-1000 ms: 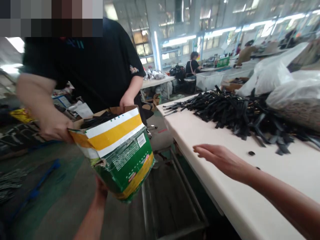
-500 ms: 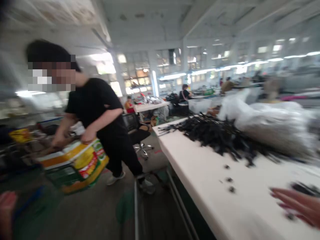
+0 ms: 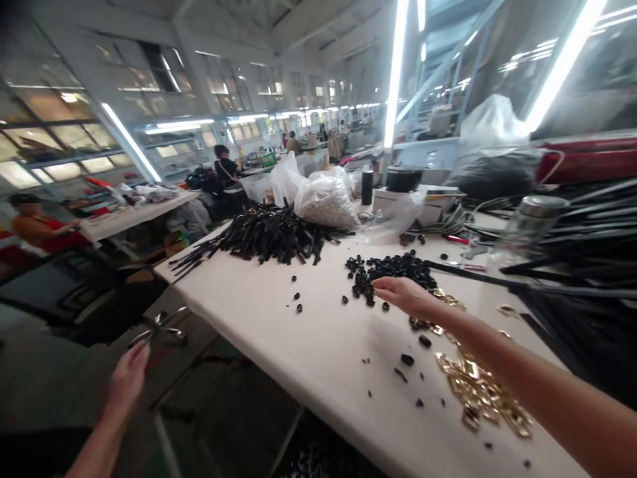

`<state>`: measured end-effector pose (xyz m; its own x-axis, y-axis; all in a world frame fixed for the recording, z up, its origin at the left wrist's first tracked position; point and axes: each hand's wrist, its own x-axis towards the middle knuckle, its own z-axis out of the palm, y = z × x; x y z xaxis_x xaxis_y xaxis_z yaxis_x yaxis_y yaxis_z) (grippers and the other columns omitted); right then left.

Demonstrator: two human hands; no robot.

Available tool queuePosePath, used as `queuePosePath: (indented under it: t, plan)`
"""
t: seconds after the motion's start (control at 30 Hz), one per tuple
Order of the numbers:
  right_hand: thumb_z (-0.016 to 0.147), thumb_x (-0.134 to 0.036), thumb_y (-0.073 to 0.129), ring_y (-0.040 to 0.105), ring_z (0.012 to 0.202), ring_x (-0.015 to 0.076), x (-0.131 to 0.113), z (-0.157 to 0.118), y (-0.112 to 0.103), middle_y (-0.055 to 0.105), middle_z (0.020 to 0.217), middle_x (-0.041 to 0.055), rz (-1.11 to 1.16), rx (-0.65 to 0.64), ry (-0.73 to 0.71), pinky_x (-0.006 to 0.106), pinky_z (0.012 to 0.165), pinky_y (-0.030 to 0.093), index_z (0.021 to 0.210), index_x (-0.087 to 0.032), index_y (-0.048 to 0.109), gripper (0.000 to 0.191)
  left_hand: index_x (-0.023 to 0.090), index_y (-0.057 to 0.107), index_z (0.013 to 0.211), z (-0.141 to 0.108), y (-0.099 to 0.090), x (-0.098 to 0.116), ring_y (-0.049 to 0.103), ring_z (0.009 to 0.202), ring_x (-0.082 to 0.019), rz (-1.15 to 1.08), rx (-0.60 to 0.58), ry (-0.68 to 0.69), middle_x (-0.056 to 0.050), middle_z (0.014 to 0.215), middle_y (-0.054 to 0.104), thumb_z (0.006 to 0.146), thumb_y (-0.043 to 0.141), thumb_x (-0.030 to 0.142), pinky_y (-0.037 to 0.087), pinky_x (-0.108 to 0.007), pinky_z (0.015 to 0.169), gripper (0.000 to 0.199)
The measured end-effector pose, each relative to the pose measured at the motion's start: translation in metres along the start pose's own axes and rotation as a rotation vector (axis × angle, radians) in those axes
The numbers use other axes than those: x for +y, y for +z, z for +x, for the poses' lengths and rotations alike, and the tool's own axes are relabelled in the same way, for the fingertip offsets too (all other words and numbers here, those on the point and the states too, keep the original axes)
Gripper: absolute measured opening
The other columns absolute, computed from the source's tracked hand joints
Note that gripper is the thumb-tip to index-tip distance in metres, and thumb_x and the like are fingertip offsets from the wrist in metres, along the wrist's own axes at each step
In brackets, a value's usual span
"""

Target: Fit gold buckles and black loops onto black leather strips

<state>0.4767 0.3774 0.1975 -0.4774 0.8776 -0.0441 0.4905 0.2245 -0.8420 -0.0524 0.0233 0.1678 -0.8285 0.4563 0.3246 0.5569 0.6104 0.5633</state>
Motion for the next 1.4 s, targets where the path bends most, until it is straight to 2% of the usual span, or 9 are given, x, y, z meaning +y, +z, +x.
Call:
queuePosePath:
  t: [0.2, 0.37, 0.6, 0.73, 0.9, 1.0, 1.1, 1.23, 1.4]
  plan:
    - [0.074, -0.049, 0.067, 0.069, 0.101, 0.0278, 0.014, 0.049, -0.023, 0.071, 0.117, 0.0136, -0.127, 0.039, -0.195, 0.04, 0.089, 0.05, 0.107, -0.023, 0.077, 0.043, 0.014, 0.046, 0.142, 0.058, 0.165, 0.14, 0.035, 0.143, -0.026, 0.213, -0.428, 0.403, -0.015, 0.152, 0.044, 0.093, 0.041, 0.043, 0.025, -0.041, 0.119, 0.058]
    - [0.069, -0.062, 0.07, 0.07, 0.101, 0.0343, 0.038, 0.14, -0.007, 0.07, 0.118, 0.0162, -0.279, 0.024, -0.393, 0.052, 0.087, 0.05, 0.105, -0.039, 0.077, 0.043, 0.026, 0.041, 0.149, 0.063, 0.214, 0.149, 0.023, 0.149, -0.029, 0.337, -0.556, 0.446, -0.008, 0.16, 0.033, 0.087, 0.054, 0.056, 0.015, -0.049, 0.121, 0.071]
    - [0.093, -0.038, 0.051, 0.067, 0.111, 0.0264, -0.084, 0.231, 0.176, 0.07, 0.123, 0.0058, 0.016, -0.458, -0.638, 0.044, 0.096, 0.053, 0.11, -0.029, 0.074, 0.03, 0.032, 0.032, 0.153, 0.059, 0.209, 0.147, 0.016, 0.151, -0.032, 0.378, -0.636, 0.429, -0.005, 0.164, 0.023, 0.085, 0.054, 0.063, 0.012, -0.053, 0.123, 0.078]
    - [0.091, -0.034, 0.052, 0.07, 0.092, 0.0239, -0.157, 0.275, 0.298, 0.076, 0.099, 0.0081, 0.247, -0.521, -0.541, 0.036, 0.084, 0.054, 0.101, -0.021, 0.075, 0.028, 0.033, 0.036, 0.151, 0.055, 0.214, 0.147, 0.019, 0.149, -0.034, 0.309, -0.626, 0.399, -0.004, 0.162, 0.029, 0.079, 0.063, 0.061, 0.014, -0.056, 0.122, 0.081]
    - [0.095, -0.033, 0.044, 0.066, 0.079, 0.0208, -0.171, 0.307, 0.386, 0.073, 0.085, 0.0082, 0.217, -0.448, -0.464, 0.031, 0.074, 0.05, 0.091, -0.017, 0.072, 0.033, 0.031, 0.04, 0.148, 0.054, 0.22, 0.116, 0.035, 0.143, -0.034, 0.07, -0.588, 0.413, -0.008, 0.156, 0.04, 0.079, 0.065, 0.053, 0.028, -0.057, 0.118, 0.077]
    - [0.097, -0.034, 0.043, 0.062, 0.079, 0.021, -0.157, 0.307, 0.399, 0.069, 0.082, 0.0079, 0.143, -0.377, -0.439, 0.032, 0.074, 0.045, 0.082, -0.017, 0.068, 0.033, 0.022, 0.04, 0.146, 0.113, 0.208, 0.093, 0.042, 0.139, -0.031, -0.067, -0.336, 0.352, -0.015, 0.151, 0.044, 0.09, 0.054, 0.047, 0.04, -0.05, 0.111, 0.063]
    - [0.099, -0.035, 0.043, 0.06, 0.076, 0.0185, -0.15, 0.303, 0.4, 0.065, 0.079, 0.0043, 0.093, -0.37, -0.442, 0.029, 0.07, 0.041, 0.08, -0.019, 0.064, 0.033, 0.015, 0.023, 0.152, 0.224, 0.202, 0.078, 0.025, 0.147, -0.036, 0.105, -0.11, 0.374, -0.022, 0.159, 0.026, 0.08, 0.067, 0.056, 0.029, -0.056, 0.115, 0.094]
    - [0.099, -0.033, 0.045, 0.06, 0.077, 0.0177, -0.15, 0.302, 0.398, 0.065, 0.081, 0.0025, 0.08, -0.409, -0.429, 0.028, 0.069, 0.039, 0.084, -0.021, 0.063, 0.026, 0.015, 0.016, 0.155, 0.367, 0.229, 0.068, 0.009, 0.15, -0.039, 0.498, -0.215, 0.316, -0.02, 0.164, 0.014, 0.062, 0.079, 0.062, 0.009, -0.057, 0.12, 0.122]
    - [0.098, -0.03, 0.046, 0.061, 0.077, 0.0171, -0.151, 0.301, 0.397, 0.065, 0.082, 0.0018, 0.091, -0.447, -0.435, 0.027, 0.069, 0.04, 0.087, -0.022, 0.062, 0.021, 0.016, 0.009, 0.157, 0.457, 0.259, 0.054, 0.003, 0.15, -0.041, 0.681, -0.358, 0.064, -0.019, 0.165, 0.008, 0.058, 0.075, 0.069, 0.005, -0.061, 0.119, 0.131]
